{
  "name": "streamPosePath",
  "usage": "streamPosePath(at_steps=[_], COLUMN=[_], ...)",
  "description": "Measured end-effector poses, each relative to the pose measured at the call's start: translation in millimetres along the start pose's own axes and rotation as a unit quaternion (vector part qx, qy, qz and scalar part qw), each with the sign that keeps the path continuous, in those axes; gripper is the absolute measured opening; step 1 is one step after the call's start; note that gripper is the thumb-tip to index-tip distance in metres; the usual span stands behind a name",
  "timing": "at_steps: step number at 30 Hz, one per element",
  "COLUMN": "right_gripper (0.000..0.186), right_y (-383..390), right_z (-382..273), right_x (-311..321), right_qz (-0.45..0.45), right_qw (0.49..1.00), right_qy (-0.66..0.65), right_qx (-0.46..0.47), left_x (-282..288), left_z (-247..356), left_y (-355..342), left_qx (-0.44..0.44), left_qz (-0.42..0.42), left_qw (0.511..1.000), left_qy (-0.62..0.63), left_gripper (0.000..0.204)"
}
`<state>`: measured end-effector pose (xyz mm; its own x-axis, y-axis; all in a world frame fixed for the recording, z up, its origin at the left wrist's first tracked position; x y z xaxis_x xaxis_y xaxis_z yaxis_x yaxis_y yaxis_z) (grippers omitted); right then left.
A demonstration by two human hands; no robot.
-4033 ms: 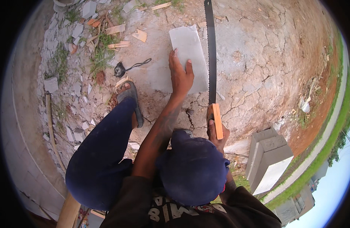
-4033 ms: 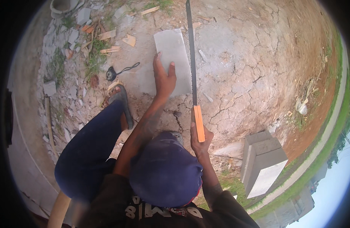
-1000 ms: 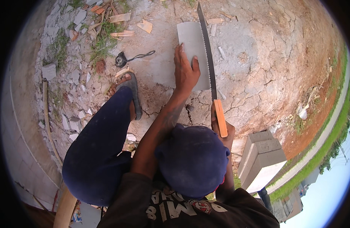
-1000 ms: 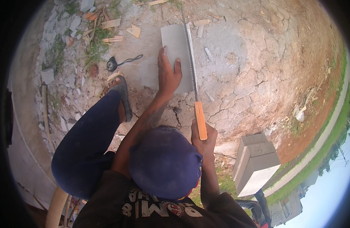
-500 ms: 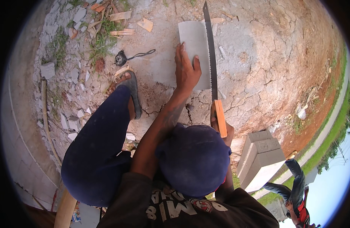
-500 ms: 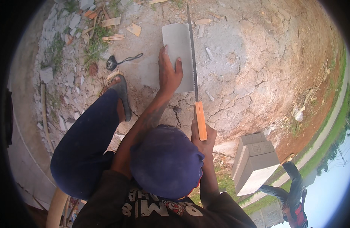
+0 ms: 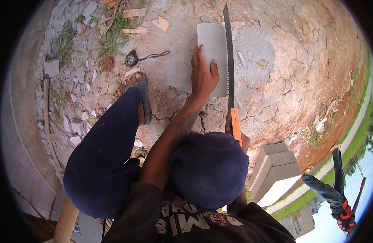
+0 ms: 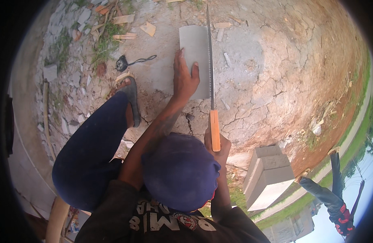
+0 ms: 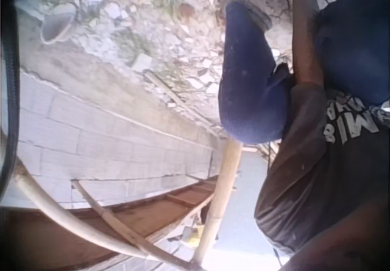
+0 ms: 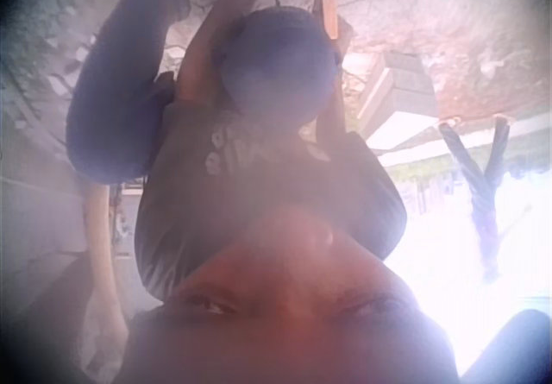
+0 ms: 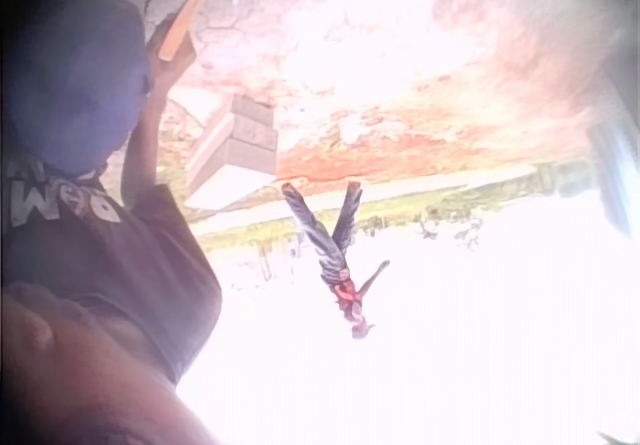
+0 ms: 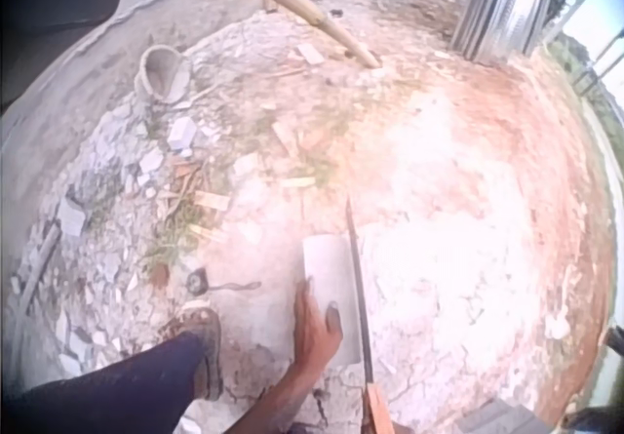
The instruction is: The person measures a white rectangular tile with a tape measure, marks it, and uses a hand saw to cut it into smaller pieces. The person repeats the measuring and cutting process on the resulting pieces.
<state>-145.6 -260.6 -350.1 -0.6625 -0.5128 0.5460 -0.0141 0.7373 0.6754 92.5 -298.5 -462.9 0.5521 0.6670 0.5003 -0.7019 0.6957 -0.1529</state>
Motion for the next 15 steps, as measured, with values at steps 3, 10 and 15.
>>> streamPosePath(at_steps=[3,10,15], right_gripper=[0.033,0.023,0.025], right_y=[0.1,5.9,4.5], right_z=[-0.6,-27.4,-24.6], right_x=[3.5,0.8,2.9], right_qz=[0.018,-0.004,-0.002], right_qw=[0.998,0.980,0.984], right_qy=[0.049,0.115,0.078], right_qx=[0.017,0.160,0.160], left_x=[0.7,2.1,0.4], left_z=[-0.8,0.5,0.6], left_y=[0.3,0.0,0.8], left_qx=[0.008,-0.013,-0.008], left_qz=[-0.002,0.010,0.005], left_qw=[1.000,1.000,1.000], left_qy=[0.006,0.007,0.000], left_gripper=[0.065,0.064,0.064])
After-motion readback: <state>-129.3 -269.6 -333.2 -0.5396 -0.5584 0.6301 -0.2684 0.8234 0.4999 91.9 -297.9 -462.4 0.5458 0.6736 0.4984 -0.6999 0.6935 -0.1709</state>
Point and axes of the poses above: each hand's wrist, its own y-axis away from the middle knuckle, its own x-axis out of the back of the hand, z = x × y, the point moved 9 cm from there along -y, towards the middle knuckle, and after that the axes turned 9 degrees about -x, right-handed, at the moved point
